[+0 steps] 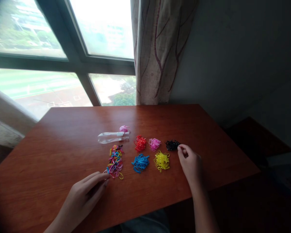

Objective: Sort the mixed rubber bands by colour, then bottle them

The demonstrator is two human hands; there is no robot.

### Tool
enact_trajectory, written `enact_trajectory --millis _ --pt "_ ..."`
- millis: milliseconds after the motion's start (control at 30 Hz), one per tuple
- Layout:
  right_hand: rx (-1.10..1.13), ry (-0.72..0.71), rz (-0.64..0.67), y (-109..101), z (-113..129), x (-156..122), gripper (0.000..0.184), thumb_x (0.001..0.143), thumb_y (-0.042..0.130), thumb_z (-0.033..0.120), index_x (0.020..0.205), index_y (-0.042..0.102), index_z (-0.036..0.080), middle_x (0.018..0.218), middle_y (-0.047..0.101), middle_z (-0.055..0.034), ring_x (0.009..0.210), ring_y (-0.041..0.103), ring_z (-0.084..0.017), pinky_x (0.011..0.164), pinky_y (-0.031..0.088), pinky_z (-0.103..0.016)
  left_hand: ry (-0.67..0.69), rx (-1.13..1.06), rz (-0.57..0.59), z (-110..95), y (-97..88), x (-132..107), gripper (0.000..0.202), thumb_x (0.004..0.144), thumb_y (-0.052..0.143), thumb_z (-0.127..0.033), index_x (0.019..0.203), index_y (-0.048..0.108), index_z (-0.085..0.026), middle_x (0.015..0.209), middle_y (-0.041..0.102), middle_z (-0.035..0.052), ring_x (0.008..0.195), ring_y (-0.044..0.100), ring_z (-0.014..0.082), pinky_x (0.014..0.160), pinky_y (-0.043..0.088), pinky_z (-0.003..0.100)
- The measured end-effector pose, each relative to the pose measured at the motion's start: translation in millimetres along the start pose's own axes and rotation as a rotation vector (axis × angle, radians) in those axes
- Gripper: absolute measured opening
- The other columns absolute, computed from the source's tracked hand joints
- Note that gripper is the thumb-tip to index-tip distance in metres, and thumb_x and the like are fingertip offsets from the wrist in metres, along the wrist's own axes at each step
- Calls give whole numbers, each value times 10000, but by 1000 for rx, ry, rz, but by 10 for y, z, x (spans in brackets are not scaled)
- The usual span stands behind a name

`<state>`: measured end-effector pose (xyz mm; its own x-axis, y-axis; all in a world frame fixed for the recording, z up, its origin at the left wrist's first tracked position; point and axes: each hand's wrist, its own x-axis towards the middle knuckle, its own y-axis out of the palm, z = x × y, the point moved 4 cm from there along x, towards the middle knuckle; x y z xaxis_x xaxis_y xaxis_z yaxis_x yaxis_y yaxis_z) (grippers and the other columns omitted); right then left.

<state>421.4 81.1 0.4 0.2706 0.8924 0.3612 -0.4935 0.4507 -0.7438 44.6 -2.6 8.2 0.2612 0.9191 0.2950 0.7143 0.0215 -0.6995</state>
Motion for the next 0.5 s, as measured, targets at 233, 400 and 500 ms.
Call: enact_trajectory --millis 233,400,500 --pt "-74 -4 39 95 -158 117 437 882 490 534 929 739 178 682 675 -60 618 637 -210 609 424 -291 0 5 0 -16 -9 14 194 951 504 -203 1057 664 -232 771 669 -9 609 631 105 577 475 185" --pt "-59 -5 22 97 -122 58 487 899 480 545 1000 745 150 692 683 -73 621 640 -208 619 450 -292 -15 4 15 -20 -11 20 195 956 497 -209 1055 663 -234 785 677 -2 621 637 109 587 481 188" --pt "-23 -3 -20 46 -38 -2 481 896 507 548 995 753 147 698 688 -72 606 636 -198 598 464 -280 -24 4 17 -8 1 17 186 953 503 -206 1047 661 -239 807 684 -1 648 651 111 599 485 186"
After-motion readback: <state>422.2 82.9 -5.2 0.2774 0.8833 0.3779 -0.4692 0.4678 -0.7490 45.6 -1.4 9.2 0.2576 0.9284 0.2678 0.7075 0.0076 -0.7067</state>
